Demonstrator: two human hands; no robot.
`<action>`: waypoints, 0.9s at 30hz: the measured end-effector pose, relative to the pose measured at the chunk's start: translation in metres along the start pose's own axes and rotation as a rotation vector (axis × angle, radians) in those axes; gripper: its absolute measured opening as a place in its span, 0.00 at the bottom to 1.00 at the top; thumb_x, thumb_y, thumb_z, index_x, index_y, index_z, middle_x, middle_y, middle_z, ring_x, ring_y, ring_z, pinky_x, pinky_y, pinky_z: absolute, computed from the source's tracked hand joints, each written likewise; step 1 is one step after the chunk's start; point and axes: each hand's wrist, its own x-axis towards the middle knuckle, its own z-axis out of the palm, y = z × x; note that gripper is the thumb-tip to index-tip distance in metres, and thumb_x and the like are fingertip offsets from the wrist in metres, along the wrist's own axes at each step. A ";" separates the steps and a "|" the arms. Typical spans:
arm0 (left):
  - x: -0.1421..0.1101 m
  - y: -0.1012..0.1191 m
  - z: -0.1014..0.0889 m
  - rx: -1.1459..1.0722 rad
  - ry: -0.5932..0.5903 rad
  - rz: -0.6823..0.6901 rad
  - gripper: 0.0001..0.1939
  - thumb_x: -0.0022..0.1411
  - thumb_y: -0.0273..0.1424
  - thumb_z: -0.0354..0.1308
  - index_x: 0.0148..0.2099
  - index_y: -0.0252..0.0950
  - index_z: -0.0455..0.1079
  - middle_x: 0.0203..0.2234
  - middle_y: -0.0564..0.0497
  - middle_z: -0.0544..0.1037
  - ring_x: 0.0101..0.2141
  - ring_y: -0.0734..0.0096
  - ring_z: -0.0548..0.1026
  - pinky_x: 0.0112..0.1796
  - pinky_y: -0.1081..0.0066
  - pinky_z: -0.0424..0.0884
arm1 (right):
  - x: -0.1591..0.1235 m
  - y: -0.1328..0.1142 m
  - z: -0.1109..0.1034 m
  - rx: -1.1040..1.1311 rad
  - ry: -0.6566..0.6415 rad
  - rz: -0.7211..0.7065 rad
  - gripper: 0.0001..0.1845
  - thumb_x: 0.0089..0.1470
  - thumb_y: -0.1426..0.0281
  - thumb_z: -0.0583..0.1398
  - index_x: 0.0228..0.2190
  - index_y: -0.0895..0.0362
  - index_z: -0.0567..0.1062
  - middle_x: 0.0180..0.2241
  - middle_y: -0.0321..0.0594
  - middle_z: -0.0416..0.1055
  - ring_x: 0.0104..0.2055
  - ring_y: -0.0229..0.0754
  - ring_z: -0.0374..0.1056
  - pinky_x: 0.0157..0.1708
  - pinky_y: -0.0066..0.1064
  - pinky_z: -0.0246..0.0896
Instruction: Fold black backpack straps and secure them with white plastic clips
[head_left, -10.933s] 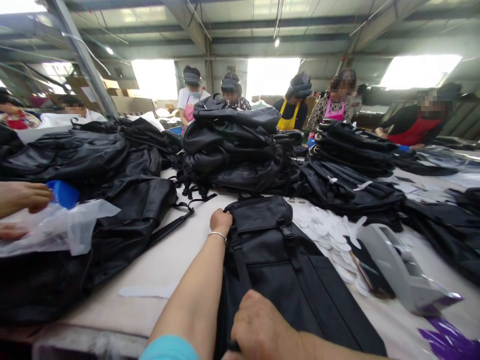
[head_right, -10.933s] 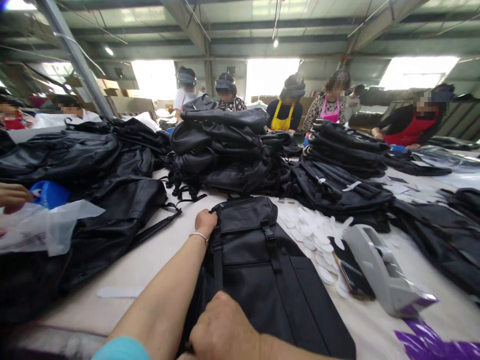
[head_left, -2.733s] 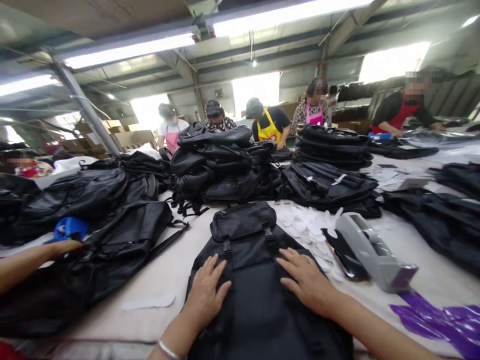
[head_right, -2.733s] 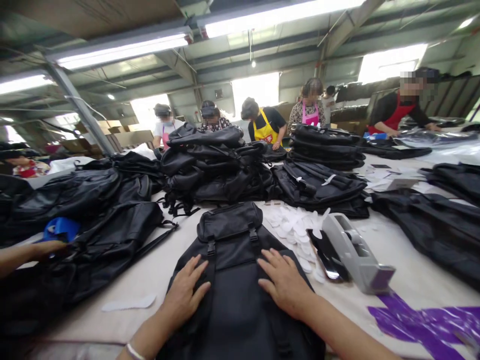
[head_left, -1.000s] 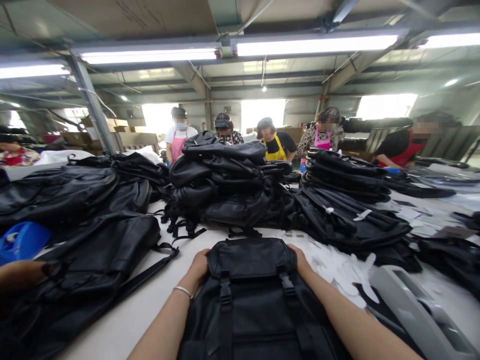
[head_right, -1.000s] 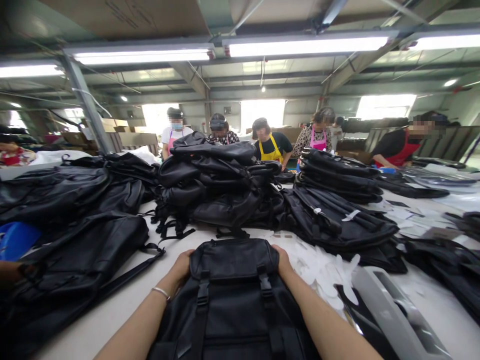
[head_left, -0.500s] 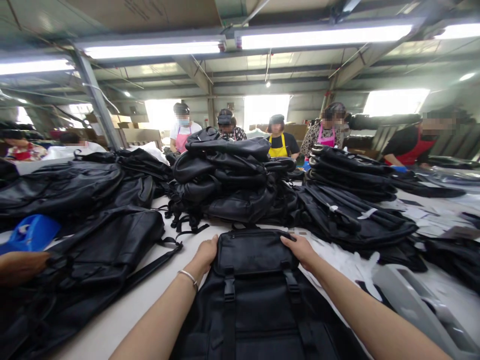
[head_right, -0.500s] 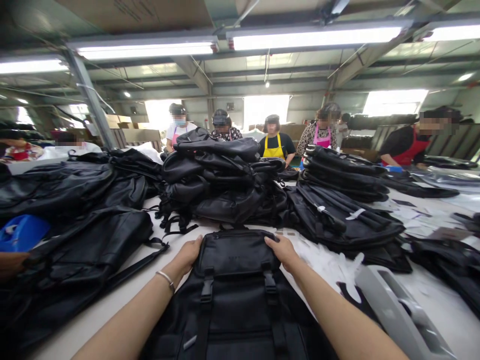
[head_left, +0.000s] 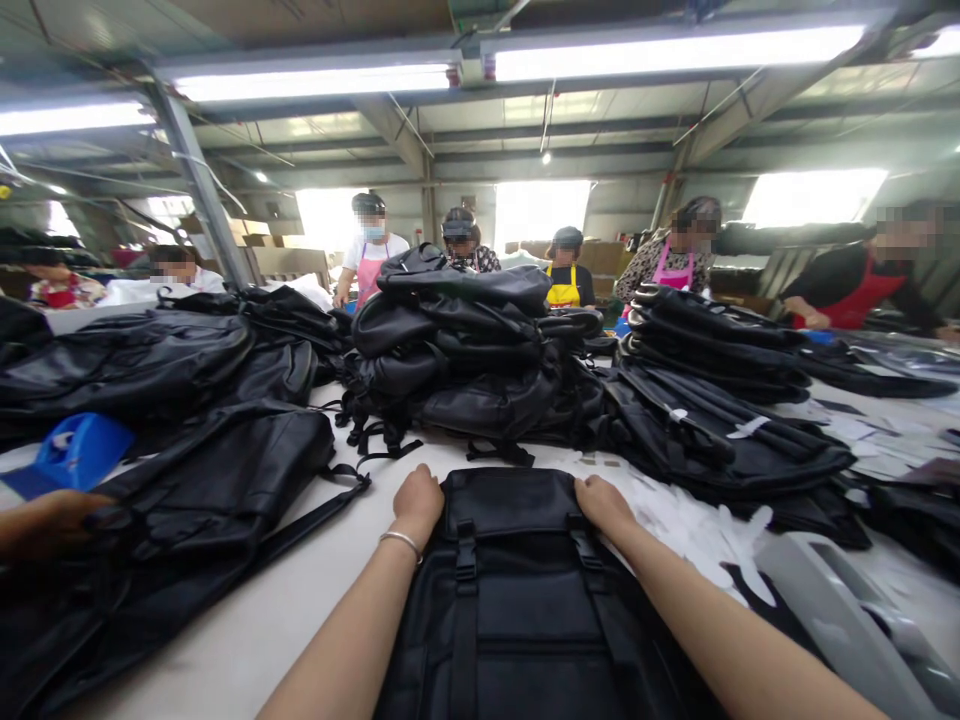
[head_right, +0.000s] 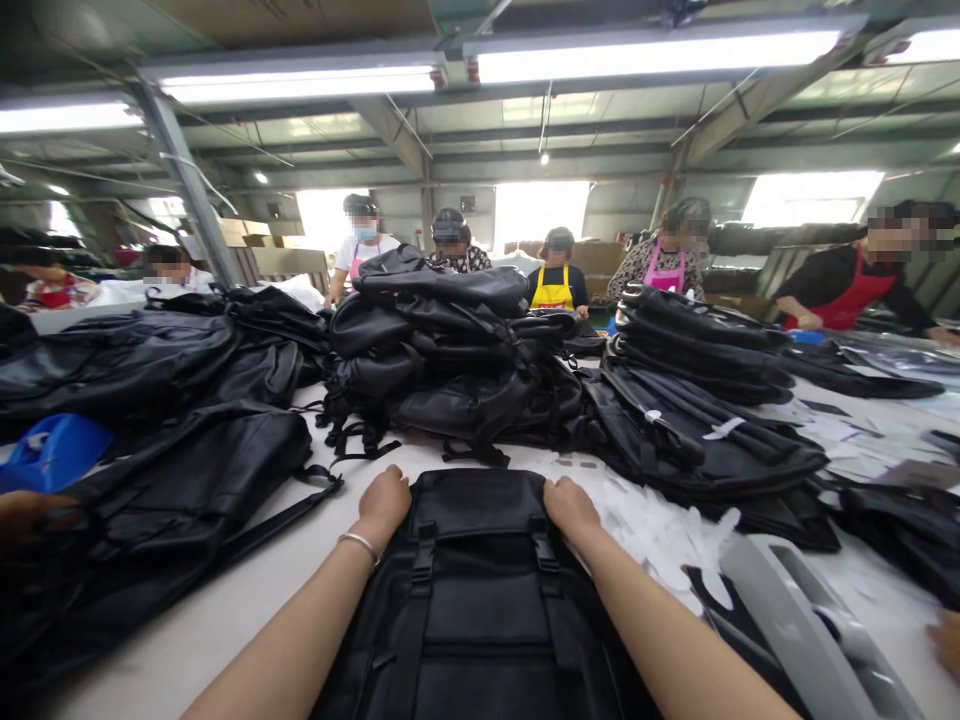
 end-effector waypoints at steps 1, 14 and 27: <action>-0.006 0.005 -0.006 0.017 0.026 0.052 0.18 0.66 0.34 0.47 0.49 0.28 0.69 0.48 0.30 0.72 0.53 0.47 0.69 0.52 0.52 0.63 | -0.001 -0.007 -0.007 -0.018 0.003 -0.011 0.25 0.58 0.60 0.51 0.41 0.68 0.77 0.43 0.62 0.73 0.51 0.62 0.68 0.52 0.51 0.58; -0.043 0.017 0.007 0.274 -0.459 0.580 0.41 0.60 0.59 0.36 0.69 0.44 0.46 0.68 0.45 0.44 0.66 0.52 0.44 0.60 0.43 0.46 | -0.044 -0.027 0.024 -0.333 -0.404 -0.323 0.37 0.58 0.43 0.44 0.63 0.45 0.57 0.67 0.45 0.45 0.68 0.63 0.39 0.55 0.63 0.50; -0.169 -0.138 -0.168 0.203 -0.413 0.367 0.33 0.52 0.42 0.64 0.61 0.46 0.64 0.63 0.48 0.62 0.63 0.59 0.57 0.61 0.63 0.52 | -0.121 0.067 -0.014 -0.204 -0.198 -0.658 0.36 0.54 0.47 0.52 0.58 0.53 0.67 0.63 0.46 0.56 0.64 0.60 0.52 0.60 0.56 0.53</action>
